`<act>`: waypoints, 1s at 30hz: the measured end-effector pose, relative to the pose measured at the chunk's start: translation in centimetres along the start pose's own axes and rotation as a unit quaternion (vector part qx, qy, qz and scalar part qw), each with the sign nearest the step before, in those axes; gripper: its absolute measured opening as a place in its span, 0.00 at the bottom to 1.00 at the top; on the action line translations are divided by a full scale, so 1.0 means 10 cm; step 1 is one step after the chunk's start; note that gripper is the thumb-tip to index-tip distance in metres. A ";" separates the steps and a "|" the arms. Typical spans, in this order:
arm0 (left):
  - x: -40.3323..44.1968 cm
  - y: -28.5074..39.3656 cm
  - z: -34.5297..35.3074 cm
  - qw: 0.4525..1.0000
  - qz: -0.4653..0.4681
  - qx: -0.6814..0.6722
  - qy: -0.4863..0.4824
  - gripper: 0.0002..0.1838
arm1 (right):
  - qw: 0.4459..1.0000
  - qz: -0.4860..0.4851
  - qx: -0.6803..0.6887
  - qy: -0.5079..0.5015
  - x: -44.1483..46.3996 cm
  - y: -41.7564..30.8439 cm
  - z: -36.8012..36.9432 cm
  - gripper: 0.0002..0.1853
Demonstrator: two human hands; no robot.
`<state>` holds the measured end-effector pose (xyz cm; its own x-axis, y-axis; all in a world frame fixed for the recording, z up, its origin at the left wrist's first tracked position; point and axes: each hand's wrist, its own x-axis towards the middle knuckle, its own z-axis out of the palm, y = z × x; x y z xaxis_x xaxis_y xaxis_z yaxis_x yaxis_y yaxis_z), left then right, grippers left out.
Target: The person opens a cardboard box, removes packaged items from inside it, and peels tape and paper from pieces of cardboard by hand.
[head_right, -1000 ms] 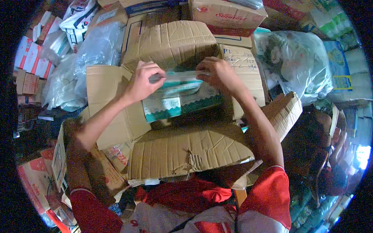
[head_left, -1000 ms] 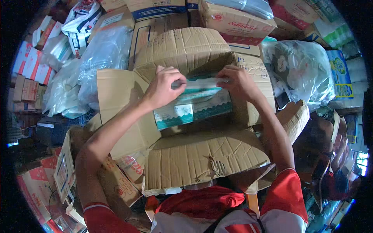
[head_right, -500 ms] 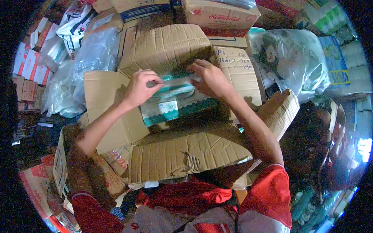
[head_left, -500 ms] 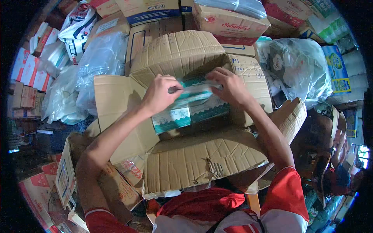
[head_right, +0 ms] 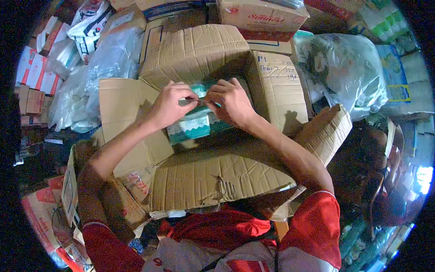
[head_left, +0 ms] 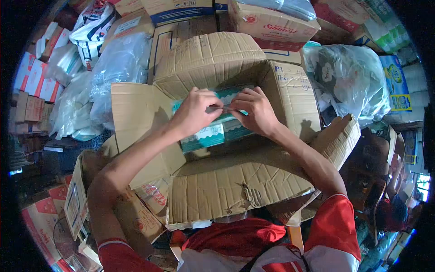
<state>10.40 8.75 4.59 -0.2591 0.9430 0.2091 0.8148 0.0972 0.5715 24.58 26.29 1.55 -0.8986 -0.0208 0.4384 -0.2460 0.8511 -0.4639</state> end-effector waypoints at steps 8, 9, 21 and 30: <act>-0.02 -0.03 0.05 1.000 0.006 0.004 -0.010 0.07 | 1.000 -0.010 -0.005 0.006 -0.06 0.00 0.06 0.08; -0.01 -0.04 0.05 1.000 0.003 0.008 -0.016 0.07 | 1.000 -0.010 -0.010 0.005 -0.08 0.01 0.06 0.08; 0.01 -0.06 0.09 0.998 -0.028 -0.061 -0.015 0.07 | 0.999 0.017 0.020 -0.030 -0.08 -0.05 0.00 0.07; -0.07 -0.20 0.15 0.992 -0.059 -0.094 -0.060 0.09 | 0.999 0.004 0.022 -0.046 -0.14 0.13 0.12 0.09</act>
<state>9.73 8.41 2.15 -0.2745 0.9607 0.0421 0.6682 0.1591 0.7267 25.06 26.75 -0.57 -0.9295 -0.0633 0.3634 -0.2526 0.8273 -0.5018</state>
